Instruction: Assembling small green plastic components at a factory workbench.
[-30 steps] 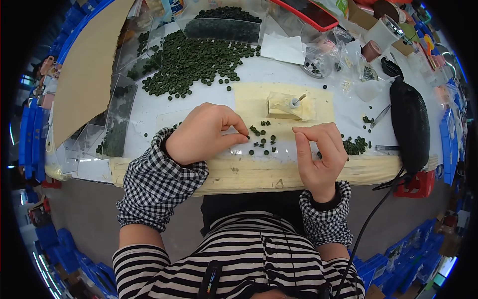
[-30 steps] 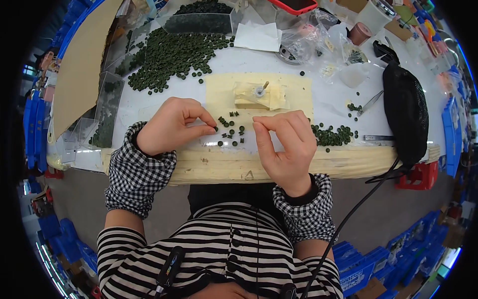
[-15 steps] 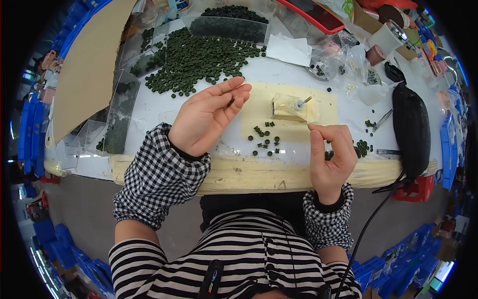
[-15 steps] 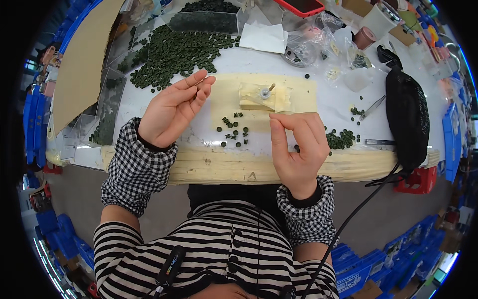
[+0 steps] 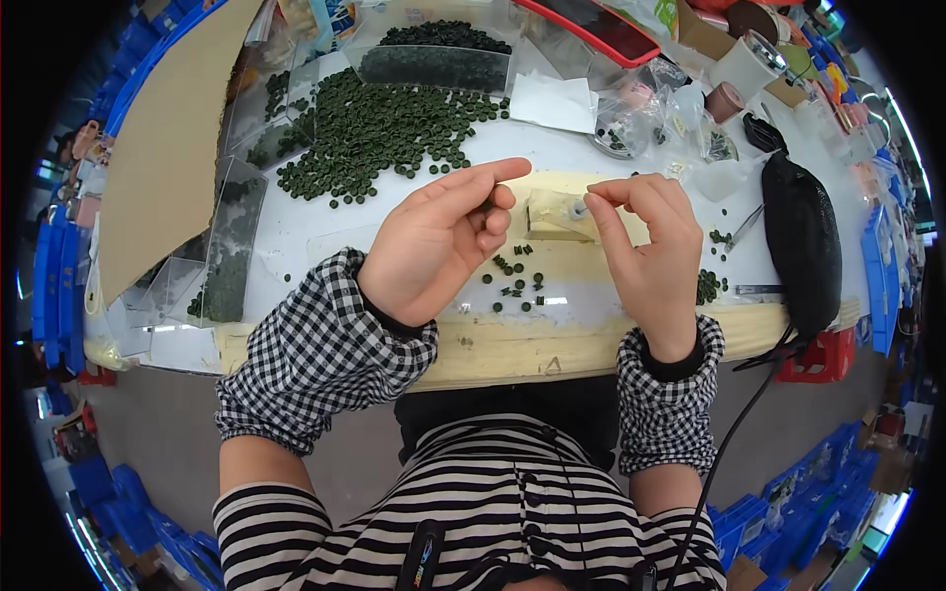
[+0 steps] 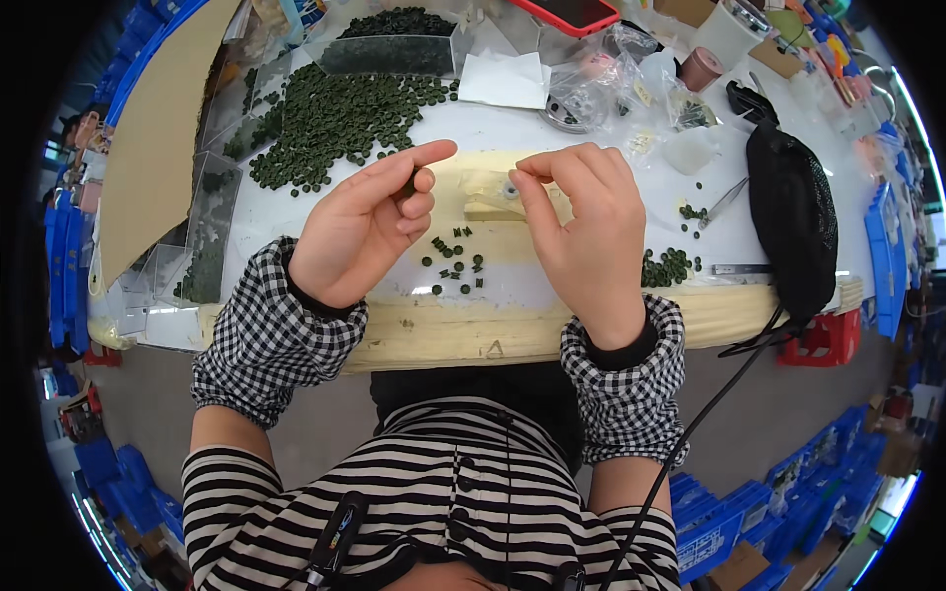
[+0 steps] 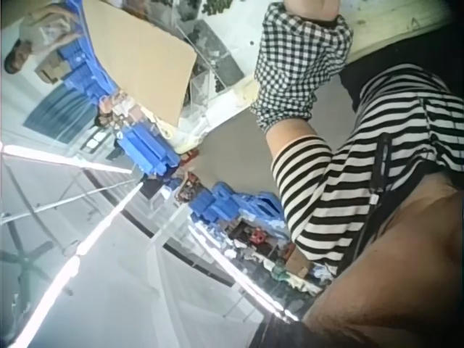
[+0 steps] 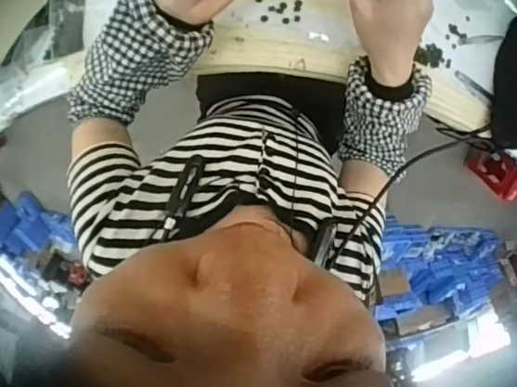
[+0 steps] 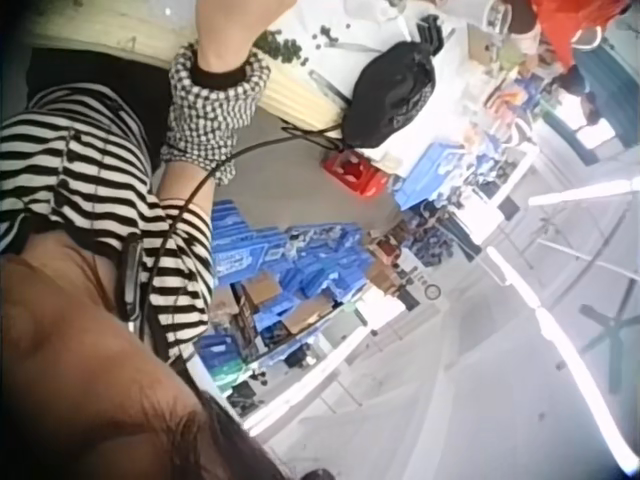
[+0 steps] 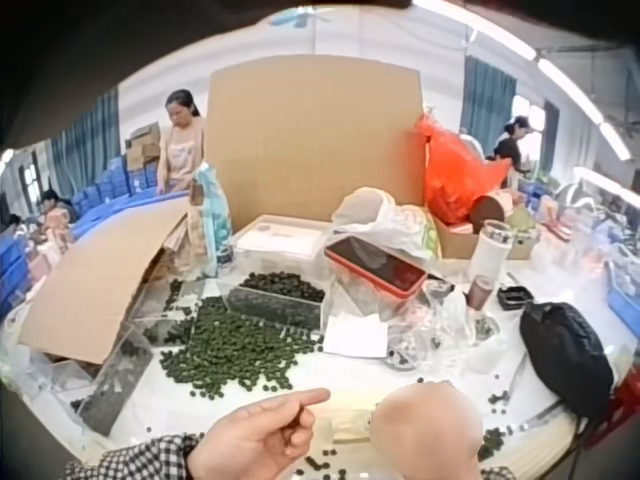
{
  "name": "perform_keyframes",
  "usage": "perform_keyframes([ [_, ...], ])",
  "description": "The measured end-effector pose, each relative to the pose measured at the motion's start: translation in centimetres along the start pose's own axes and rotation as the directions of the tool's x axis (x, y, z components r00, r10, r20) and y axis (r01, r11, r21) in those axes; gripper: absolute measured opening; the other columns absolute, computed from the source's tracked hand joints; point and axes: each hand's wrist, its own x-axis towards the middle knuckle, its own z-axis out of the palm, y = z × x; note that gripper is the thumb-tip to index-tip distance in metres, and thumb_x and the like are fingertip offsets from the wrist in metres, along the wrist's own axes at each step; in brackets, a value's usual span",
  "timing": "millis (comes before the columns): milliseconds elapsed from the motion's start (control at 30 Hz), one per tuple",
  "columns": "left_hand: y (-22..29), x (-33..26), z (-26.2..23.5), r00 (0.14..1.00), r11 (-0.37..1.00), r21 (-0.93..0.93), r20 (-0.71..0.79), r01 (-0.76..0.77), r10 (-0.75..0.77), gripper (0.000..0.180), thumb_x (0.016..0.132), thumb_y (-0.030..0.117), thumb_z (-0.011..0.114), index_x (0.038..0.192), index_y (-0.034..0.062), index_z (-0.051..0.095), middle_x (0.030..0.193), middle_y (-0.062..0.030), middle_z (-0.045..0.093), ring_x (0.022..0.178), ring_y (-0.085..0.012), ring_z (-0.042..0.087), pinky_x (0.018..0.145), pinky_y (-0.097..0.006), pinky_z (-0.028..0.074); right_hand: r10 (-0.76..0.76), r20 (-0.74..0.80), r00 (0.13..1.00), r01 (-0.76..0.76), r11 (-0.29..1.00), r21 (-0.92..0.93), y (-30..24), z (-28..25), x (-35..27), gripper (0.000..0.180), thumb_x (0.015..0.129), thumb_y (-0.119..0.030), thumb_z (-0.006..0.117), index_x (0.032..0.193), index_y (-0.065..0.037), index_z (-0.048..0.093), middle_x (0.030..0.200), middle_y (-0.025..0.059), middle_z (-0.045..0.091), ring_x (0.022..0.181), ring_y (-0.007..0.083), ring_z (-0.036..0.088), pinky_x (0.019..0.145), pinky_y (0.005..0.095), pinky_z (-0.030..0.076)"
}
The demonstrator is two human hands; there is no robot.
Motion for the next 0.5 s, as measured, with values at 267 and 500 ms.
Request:
perform_keyframes([
  [267,0.4,-0.2,-1.4,0.992,0.999,0.033,-0.123,-0.012,0.016,0.031,0.094,0.014,0.051,0.119,-0.0038,0.05,0.1,-0.0073,0.061,0.082,-0.0055,0.054,0.071,-0.018,0.048,0.023,0.001,1.0,-0.023,1.0,-0.001,-0.4,0.0,-0.4,0.007,0.073,-0.003,0.07,0.076,-0.003,0.064,0.072,0.0054,0.059,0.07,0.0211,0.052,0.063,0.0301,0.041],
  [500,0.0,-0.3,-1.7,0.998,1.0,-0.02,-0.059,-0.017,0.016,0.028,0.094,0.015,0.053,0.115,-0.0031,0.054,0.094,-0.003,0.061,0.072,-0.0048,0.049,0.064,-0.018,0.043,0.099,-0.383,0.919,-0.011,0.974,0.225,-2.6,-2.2,0.0,0.006,0.078,0.001,0.069,0.08,0.002,0.063,0.079,0.007,0.061,0.073,0.0144,0.053,0.068,0.0246,0.041],
])
